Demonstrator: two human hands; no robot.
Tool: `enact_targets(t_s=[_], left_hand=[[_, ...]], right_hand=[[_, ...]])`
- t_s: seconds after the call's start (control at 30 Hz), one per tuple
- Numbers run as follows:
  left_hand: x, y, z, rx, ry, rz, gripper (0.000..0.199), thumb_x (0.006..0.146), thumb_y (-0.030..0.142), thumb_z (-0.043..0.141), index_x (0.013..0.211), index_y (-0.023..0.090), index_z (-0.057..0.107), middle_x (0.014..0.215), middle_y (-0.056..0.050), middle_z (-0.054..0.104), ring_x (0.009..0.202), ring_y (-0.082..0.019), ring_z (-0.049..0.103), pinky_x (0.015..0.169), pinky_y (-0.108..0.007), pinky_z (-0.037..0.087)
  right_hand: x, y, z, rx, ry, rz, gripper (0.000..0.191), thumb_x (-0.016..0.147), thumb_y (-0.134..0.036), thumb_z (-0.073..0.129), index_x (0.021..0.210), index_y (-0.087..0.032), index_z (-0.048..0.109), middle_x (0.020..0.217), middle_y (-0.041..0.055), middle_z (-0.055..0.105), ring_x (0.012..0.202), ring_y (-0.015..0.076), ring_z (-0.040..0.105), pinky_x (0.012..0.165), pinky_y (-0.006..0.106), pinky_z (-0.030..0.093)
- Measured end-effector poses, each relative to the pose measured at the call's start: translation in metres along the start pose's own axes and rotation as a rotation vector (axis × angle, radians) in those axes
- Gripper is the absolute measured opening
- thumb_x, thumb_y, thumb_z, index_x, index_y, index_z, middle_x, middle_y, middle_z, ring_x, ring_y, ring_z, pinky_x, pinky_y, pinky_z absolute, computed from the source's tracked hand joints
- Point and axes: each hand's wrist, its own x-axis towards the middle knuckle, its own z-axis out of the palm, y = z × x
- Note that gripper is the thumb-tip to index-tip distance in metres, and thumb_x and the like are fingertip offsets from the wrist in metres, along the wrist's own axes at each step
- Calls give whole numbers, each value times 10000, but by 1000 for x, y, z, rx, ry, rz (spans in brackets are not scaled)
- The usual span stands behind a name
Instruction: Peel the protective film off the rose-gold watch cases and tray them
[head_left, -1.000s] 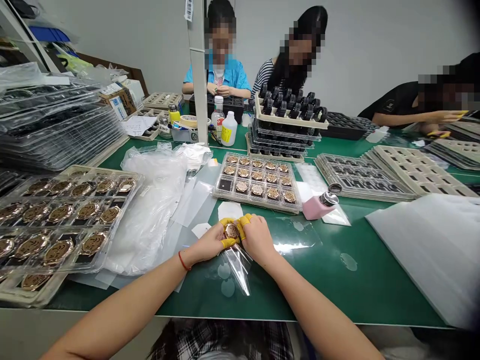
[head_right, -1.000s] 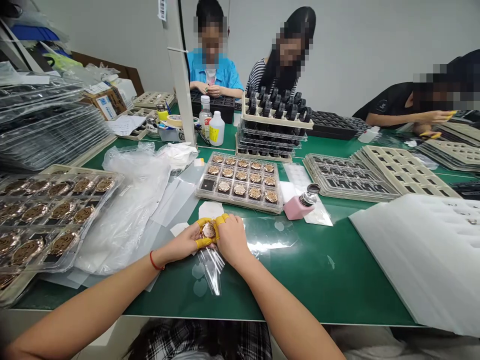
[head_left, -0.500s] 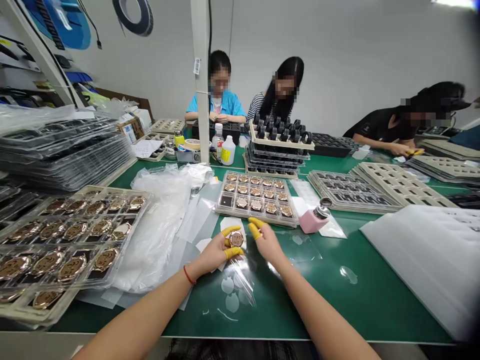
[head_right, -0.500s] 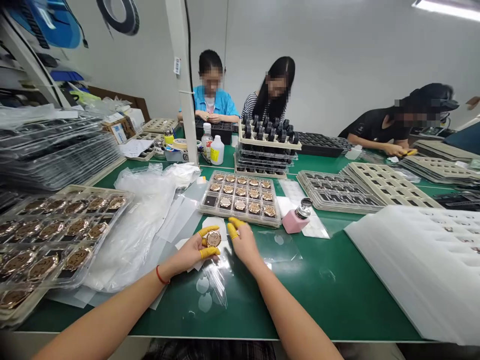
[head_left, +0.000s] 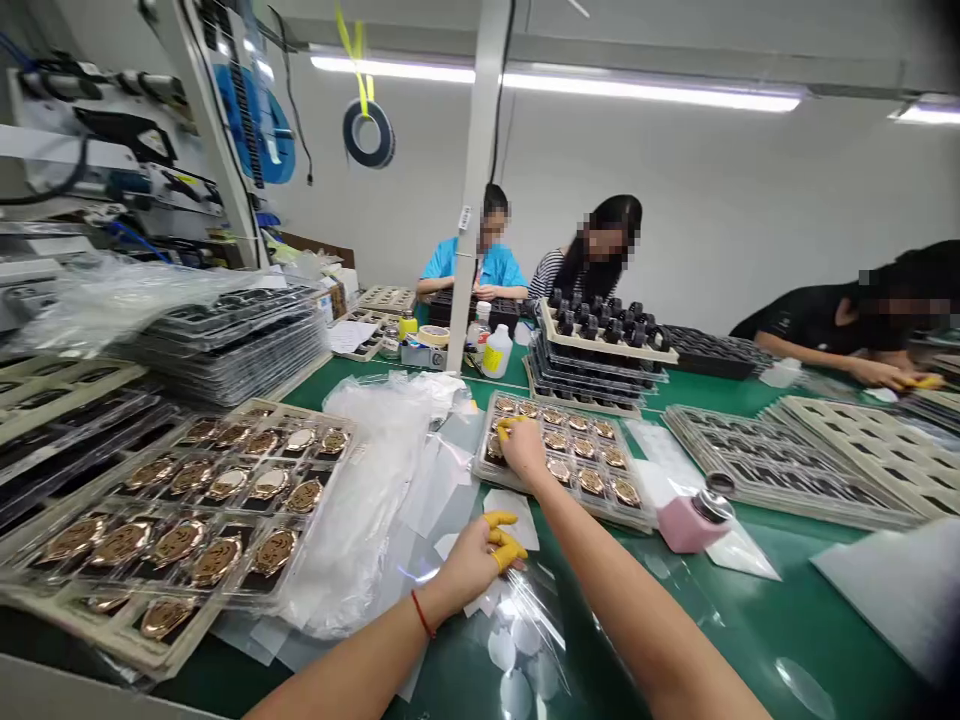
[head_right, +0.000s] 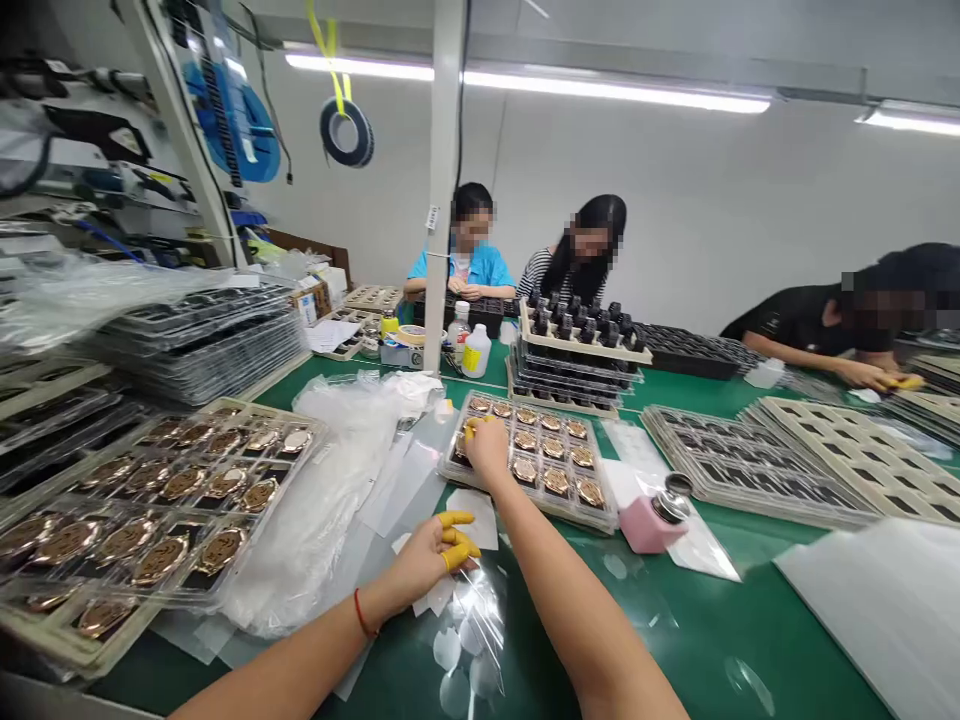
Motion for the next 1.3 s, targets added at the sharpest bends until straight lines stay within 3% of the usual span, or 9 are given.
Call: enact_targets(t_s=[0.37, 0.6, 0.73, 0.8, 0.87, 1.0, 1.07, 1.17, 1.3], left_hand=[[-10, 12, -15, 27, 98, 124, 239, 884, 312, 501, 1079, 187, 557, 1100, -75, 577, 923, -172, 582, 781, -350, 514], [4, -1, -7, 33, 78, 96, 364, 769, 282, 626, 1072, 122, 504, 787, -52, 637, 737, -169, 639, 713, -305, 480], [6, 0, -11, 12, 116, 137, 470, 796, 281, 578, 1196, 126, 385, 814, -37, 608, 789, -158, 627, 783, -309, 458], [3, 4, -11, -6, 120, 180, 602, 784, 261, 599, 1280, 149, 277, 824, -19, 591, 784, -145, 612, 792, -307, 453], [-2, 9, -9, -31, 45, 231, 703, 751, 223, 641, 1319, 195, 227, 891, -22, 583, 780, -134, 589, 766, -297, 456], [-10, 17, -3, -50, -226, 217, 584, 729, 191, 665, 1237, 237, 380, 1034, -43, 544, 804, -127, 552, 740, -288, 459], [-12, 19, -1, -44, -259, 188, 507, 717, 184, 681, 1159, 220, 437, 1013, -33, 536, 827, -130, 541, 741, -278, 451], [-13, 22, 1, -56, -236, 120, 528, 682, 174, 718, 1118, 209, 421, 956, -13, 530, 806, -116, 529, 722, -259, 438], [-16, 27, 1, -66, -263, 34, 539, 705, 199, 706, 1132, 204, 377, 1006, -32, 528, 838, -123, 548, 789, -297, 439]], right_hand=[[41, 12, 8, -156, -109, 58, 338, 717, -406, 606, 911, -138, 679, 956, 171, 603, 1027, 329, 477, 786, 406, 379], [28, 9, -8, 9, -108, 49, 227, 685, -337, 644, 787, -134, 635, 870, 110, 614, 954, 253, 506, 790, 337, 382], [-14, 3, -26, 185, -113, -43, 243, 776, -298, 561, 968, -151, 574, 911, 52, 621, 866, 162, 552, 763, 271, 416], [-46, 2, -37, 316, -209, -75, 373, 804, -343, 543, 1131, -169, 494, 884, 30, 633, 799, 143, 580, 705, 254, 445], [-77, 6, -49, 578, -469, -92, 487, 793, -373, 570, 1217, -184, 422, 829, 18, 643, 742, 147, 602, 663, 264, 465], [-114, 18, -62, 1007, -840, -4, 582, 715, -334, 679, 1207, -190, 405, 861, 32, 646, 763, 157, 612, 706, 295, 477], [-119, 24, -57, 934, -761, 28, 497, 763, -343, 621, 1188, -175, 426, 853, 36, 645, 764, 152, 605, 708, 292, 472], [-121, 32, -38, 562, -433, 18, 299, 884, -336, 394, 1083, -147, 515, 858, 66, 637, 761, 156, 580, 698, 303, 446], [-122, 40, -25, 314, -259, -24, 98, 750, -170, 529, 822, -147, 591, 868, 90, 607, 862, 211, 522, 779, 348, 368]])
